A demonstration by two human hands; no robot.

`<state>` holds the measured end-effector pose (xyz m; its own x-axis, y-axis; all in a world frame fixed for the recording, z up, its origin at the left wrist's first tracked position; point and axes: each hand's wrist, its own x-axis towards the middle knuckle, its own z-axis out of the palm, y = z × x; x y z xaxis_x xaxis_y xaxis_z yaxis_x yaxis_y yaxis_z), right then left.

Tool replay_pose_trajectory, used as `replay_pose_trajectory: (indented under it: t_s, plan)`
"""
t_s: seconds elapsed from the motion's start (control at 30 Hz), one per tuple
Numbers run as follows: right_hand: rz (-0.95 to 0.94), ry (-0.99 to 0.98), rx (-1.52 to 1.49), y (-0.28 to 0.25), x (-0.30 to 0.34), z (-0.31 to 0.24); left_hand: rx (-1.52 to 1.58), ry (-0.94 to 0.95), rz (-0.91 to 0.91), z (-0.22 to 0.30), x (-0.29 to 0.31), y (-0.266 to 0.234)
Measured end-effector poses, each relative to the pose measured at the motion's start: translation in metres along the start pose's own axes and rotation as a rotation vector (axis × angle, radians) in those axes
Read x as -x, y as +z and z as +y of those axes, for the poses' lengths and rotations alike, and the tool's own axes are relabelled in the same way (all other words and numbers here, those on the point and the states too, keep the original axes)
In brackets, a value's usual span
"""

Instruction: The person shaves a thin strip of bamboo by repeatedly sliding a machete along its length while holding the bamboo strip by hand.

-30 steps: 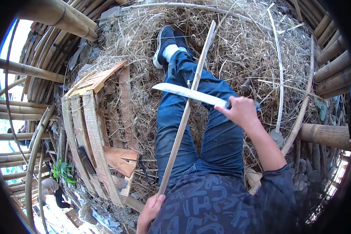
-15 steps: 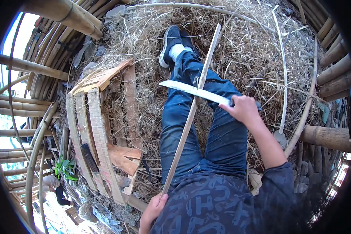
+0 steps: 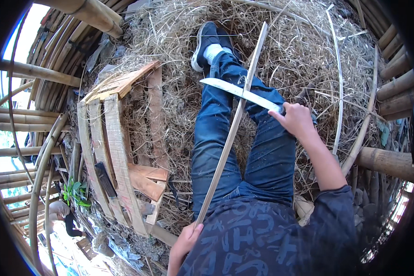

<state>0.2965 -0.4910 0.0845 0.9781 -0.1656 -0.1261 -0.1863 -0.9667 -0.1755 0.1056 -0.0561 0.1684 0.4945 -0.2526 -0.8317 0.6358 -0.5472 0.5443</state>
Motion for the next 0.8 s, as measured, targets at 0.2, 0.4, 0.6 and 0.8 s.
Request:
replay_pose_trajectory:
  t_s: [0.2,0.4,0.6,0.8]
  plan:
    - [-0.183,-0.366,-0.027,-0.004,0.029,-0.027,0.013,0.048,0.009,-0.004,0.000,0.001]
    - [0.032,0.272,-0.033,0.016,-0.038,0.040,-0.061,0.022,-0.013,-0.003,0.009,-0.002]
    - [-0.104,0.058,-0.219,0.004,0.013,-0.021,-0.012,0.012,-0.009,0.001,-0.002,0.001]
    - [-0.234,-0.135,-0.410,0.012,0.083,-0.084,0.052,0.069,0.025,-0.003,-0.005,0.004]
